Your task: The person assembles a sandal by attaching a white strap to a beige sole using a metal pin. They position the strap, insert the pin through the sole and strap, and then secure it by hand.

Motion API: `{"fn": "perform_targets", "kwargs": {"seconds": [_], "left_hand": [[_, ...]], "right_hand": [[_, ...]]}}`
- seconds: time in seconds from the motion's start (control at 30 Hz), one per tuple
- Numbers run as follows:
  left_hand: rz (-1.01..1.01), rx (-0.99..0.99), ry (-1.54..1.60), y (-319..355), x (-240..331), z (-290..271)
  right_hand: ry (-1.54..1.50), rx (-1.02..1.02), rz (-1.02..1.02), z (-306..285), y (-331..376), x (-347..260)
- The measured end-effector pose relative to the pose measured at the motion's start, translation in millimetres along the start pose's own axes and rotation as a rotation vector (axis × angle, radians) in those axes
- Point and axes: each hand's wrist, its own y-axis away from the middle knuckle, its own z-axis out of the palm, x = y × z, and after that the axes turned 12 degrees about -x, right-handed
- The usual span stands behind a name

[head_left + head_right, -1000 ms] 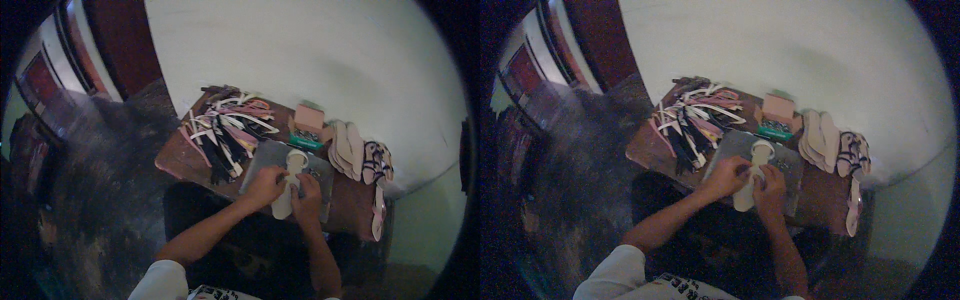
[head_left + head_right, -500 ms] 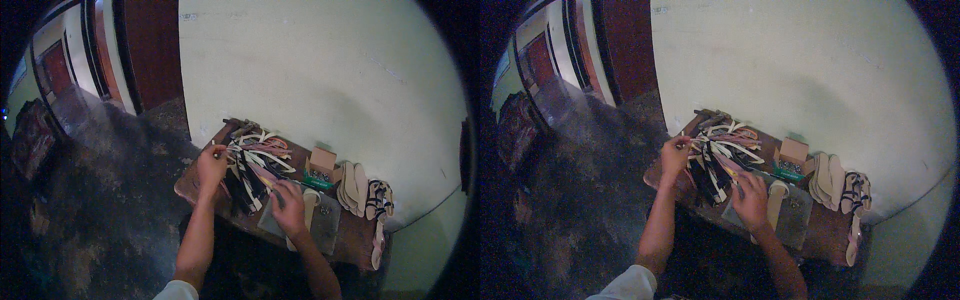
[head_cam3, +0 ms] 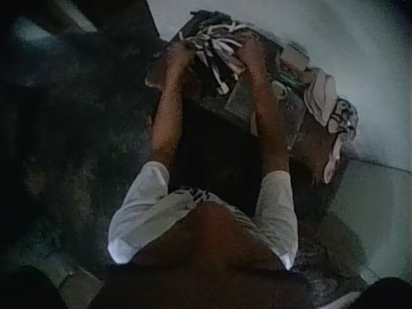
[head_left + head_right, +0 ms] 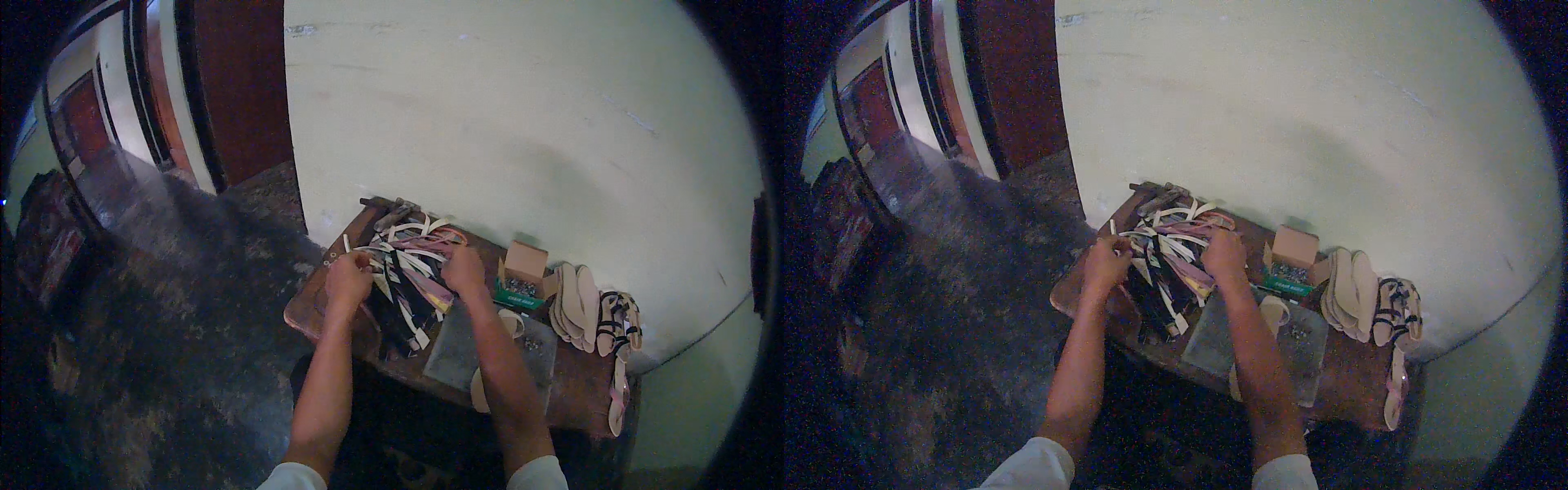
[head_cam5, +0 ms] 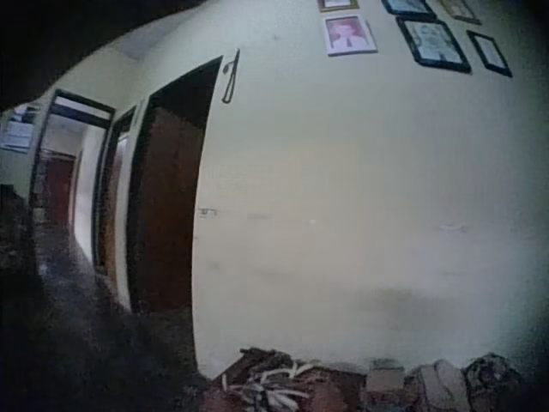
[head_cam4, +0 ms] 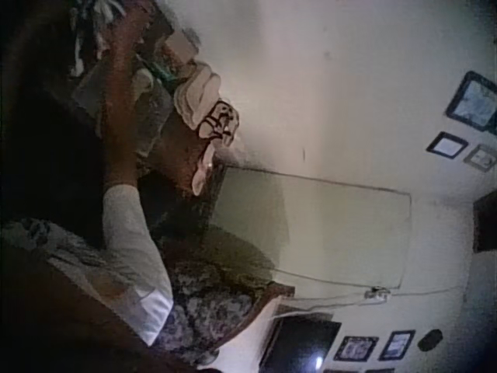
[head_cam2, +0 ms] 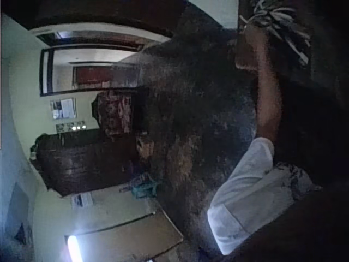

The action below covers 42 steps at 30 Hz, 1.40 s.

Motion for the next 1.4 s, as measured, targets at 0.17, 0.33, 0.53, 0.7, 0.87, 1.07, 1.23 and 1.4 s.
{"fn": "perform_targets", "kwargs": {"seconds": [0.17,0.33,0.53,0.7,0.87,1.07,1.23,1.4], "left_hand": [[0.256,0.084,0.121,1,26,15],[0.540,0.032,0.306,30,69,41],[0.607,-0.360,0.394,85,92,87],[0.588,-0.748,0.406,127,112,88],[0.476,-0.748,0.377,131,103,105],[0.419,-0.589,0.430,116,96,117],[0.356,-0.577,0.486,116,100,114],[0.277,-0.667,0.663,111,100,108]], "right_hand": [[-0.148,-0.054,-0.045,-15,1,0],[-0.388,0.057,-0.219,-52,31,-7],[-1.147,0.132,-0.255,-83,109,8],[-1.297,0.194,0.124,-84,196,62],[-1.484,0.355,0.101,-46,244,99],[-1.387,0.383,0.128,-78,247,120],[-1.268,0.324,0.094,-77,254,143],[-1.279,0.321,0.140,-83,254,143]]}}
